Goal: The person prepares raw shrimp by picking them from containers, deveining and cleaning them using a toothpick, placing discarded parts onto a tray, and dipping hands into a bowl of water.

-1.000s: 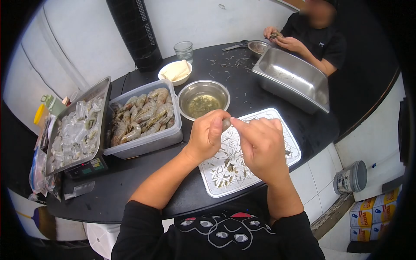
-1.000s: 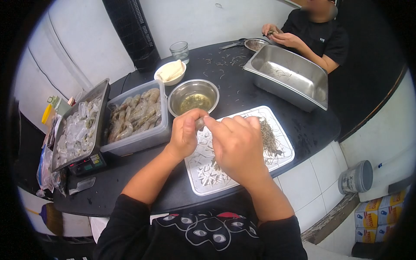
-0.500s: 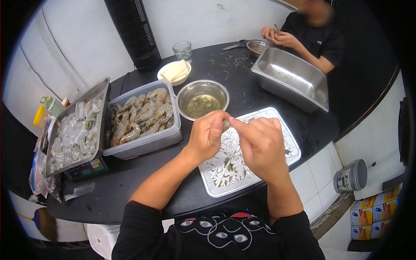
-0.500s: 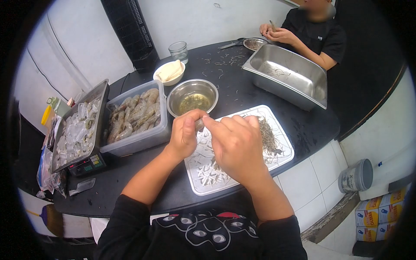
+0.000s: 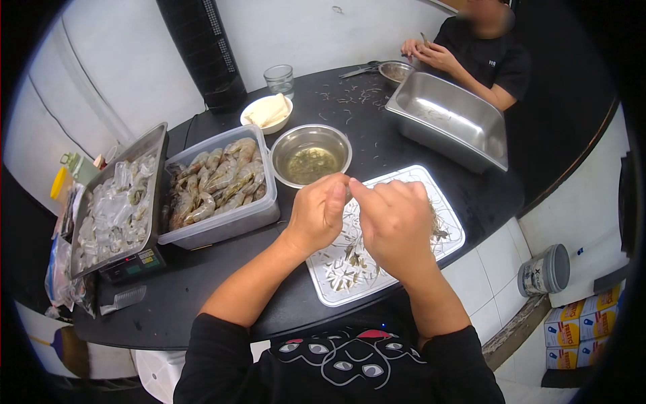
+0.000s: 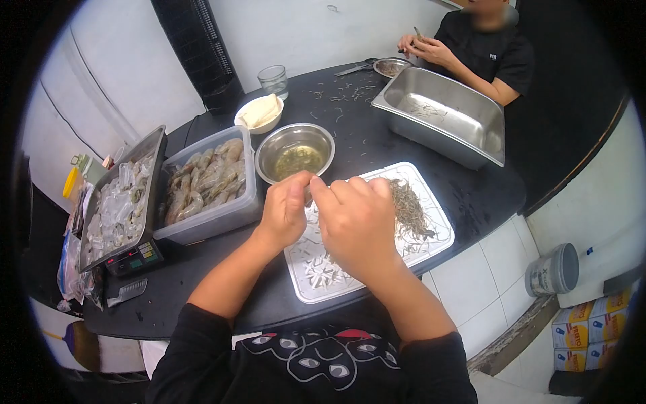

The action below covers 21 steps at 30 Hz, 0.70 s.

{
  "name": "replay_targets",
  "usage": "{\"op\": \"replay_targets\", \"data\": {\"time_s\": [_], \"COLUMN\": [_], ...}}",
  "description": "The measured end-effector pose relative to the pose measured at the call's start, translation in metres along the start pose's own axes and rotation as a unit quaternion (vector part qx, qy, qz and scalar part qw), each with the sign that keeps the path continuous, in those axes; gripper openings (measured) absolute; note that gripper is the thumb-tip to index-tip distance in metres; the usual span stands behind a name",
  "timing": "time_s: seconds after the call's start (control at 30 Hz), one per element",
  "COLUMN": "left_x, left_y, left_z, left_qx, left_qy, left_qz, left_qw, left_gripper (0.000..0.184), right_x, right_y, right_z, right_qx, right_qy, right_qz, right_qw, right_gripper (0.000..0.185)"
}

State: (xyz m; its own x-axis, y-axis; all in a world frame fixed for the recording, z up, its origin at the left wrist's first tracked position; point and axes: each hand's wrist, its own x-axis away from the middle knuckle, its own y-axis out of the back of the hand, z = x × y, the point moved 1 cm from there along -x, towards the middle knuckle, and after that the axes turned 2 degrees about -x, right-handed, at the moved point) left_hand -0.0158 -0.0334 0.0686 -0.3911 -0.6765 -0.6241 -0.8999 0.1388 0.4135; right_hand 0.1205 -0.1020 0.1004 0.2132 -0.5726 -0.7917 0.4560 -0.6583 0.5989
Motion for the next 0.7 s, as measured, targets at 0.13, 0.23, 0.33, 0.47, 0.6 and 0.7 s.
{"op": "replay_targets", "data": {"time_s": [0.13, 0.23, 0.33, 0.47, 0.6, 0.7], "left_x": [0.0, 0.001, 0.003, 0.005, 0.005, 0.006], "left_y": [-0.001, -0.002, -0.004, -0.007, -0.009, -0.009], "left_z": [0.0, -0.002, -0.006, -0.008, -0.008, -0.007], "left_qx": [0.001, 0.017, 0.024, 0.038, 0.043, 0.052], "left_qy": [0.014, 0.033, 0.044, 0.044, 0.038, 0.051], "left_qz": [-0.001, -0.002, -0.003, 0.002, -0.008, -0.007], "left_qw": [1.0, 0.999, 0.999, 0.998, 0.998, 0.997], "left_gripper": [0.047, 0.048, 0.049, 0.049, 0.049, 0.05], "right_x": [0.001, 0.003, 0.005, 0.006, 0.005, 0.005], "right_y": [-0.008, -0.015, -0.021, -0.029, -0.034, -0.04], "right_z": [-0.002, -0.004, -0.005, -0.008, -0.007, -0.007], "right_qx": [0.014, 0.021, 0.021, 0.003, -0.025, -0.076], "right_qy": [0.0, 0.0, 0.003, 0.004, -0.007, -0.021], "right_qz": [-0.02, -0.055, -0.09, -0.133, -0.164, -0.188], "right_qw": [1.0, 0.998, 0.996, 0.991, 0.986, 0.979], "right_gripper": [0.028, 0.027, 0.026, 0.025, 0.026, 0.026]}}
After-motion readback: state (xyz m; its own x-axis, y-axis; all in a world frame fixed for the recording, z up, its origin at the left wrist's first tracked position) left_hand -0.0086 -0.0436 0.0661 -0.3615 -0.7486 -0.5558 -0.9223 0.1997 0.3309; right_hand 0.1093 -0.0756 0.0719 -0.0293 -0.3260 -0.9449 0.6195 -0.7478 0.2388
